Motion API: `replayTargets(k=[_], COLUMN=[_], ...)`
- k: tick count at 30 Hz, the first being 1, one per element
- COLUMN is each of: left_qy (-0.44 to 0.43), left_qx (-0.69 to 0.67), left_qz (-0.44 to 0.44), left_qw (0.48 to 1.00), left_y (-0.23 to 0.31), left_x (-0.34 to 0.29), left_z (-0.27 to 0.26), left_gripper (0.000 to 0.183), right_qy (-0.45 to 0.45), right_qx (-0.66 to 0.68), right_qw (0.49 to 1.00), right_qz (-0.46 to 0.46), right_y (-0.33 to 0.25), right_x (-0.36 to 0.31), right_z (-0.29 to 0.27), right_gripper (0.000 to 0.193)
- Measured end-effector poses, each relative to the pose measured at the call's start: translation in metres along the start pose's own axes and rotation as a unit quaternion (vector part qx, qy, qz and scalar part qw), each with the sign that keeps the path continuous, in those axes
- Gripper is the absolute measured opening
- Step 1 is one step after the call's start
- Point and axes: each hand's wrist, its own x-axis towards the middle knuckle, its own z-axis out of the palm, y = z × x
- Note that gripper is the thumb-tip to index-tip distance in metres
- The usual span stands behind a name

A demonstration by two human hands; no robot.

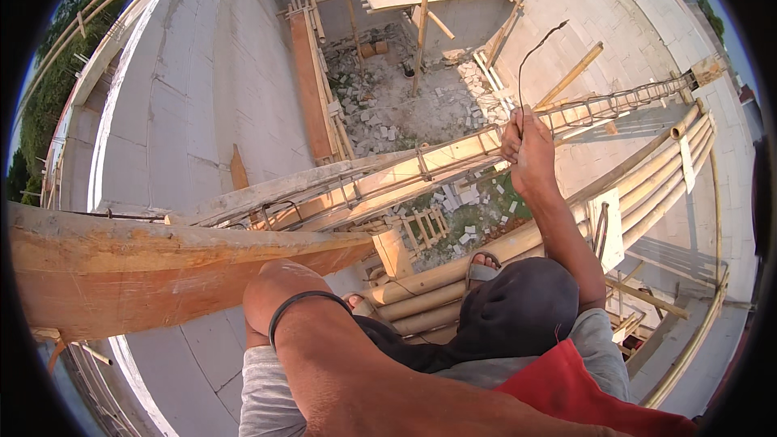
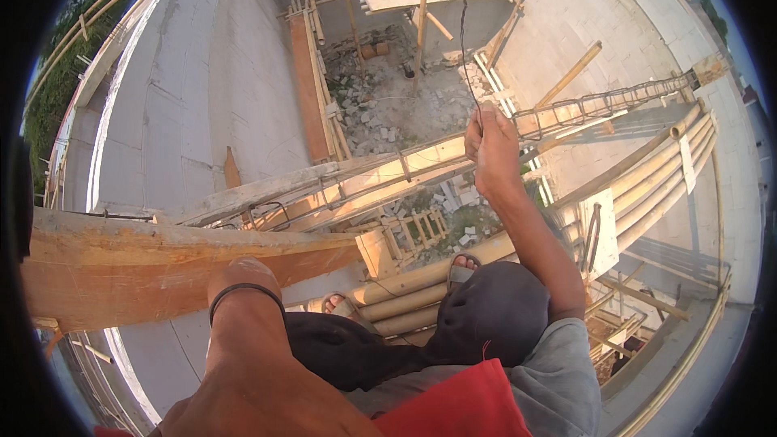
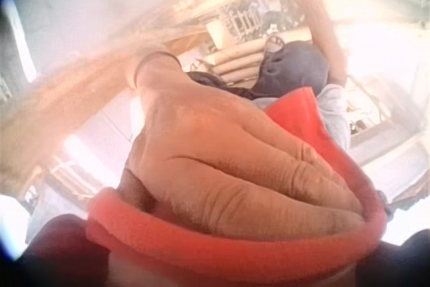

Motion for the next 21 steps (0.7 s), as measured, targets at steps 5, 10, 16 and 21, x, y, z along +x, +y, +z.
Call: replayTargets(k=[5, 10, 16, 21], left_qy=[-0.007, -0.016, -0.033, 0.029], left_qx=[-0.019, -0.011, 0.036, 0.085], left_qz=[0.005, -0.013, -0.052, -0.030], left_qw=[1.000, 1.000, 0.997, 0.996], left_y=[0.002, -0.001, 0.004, 0.055], left_x=[-0.005, 0.001, 0.015, 0.008], left_z=[-0.013, -0.014, -0.025, -0.028], left_gripper=[0.027, 0.027, 0.028, 0.029], right_qy=[-0.016, -0.032, -0.010, -0.011], right_qx=[0.005, 0.005, 0.070, 0.120], right_qw=[1.000, 0.999, 0.997, 0.992], right_qz=[-0.004, -0.014, -0.015, -0.036], right_y=[-0.002, 0.002, -0.018, -0.042], right_x=[-0.001, 0.001, 0.008, 0.014], right_z=[0.000, -0.004, -0.007, -0.008], right_gripper=[0.025, 0.030, 0.030, 0.029])
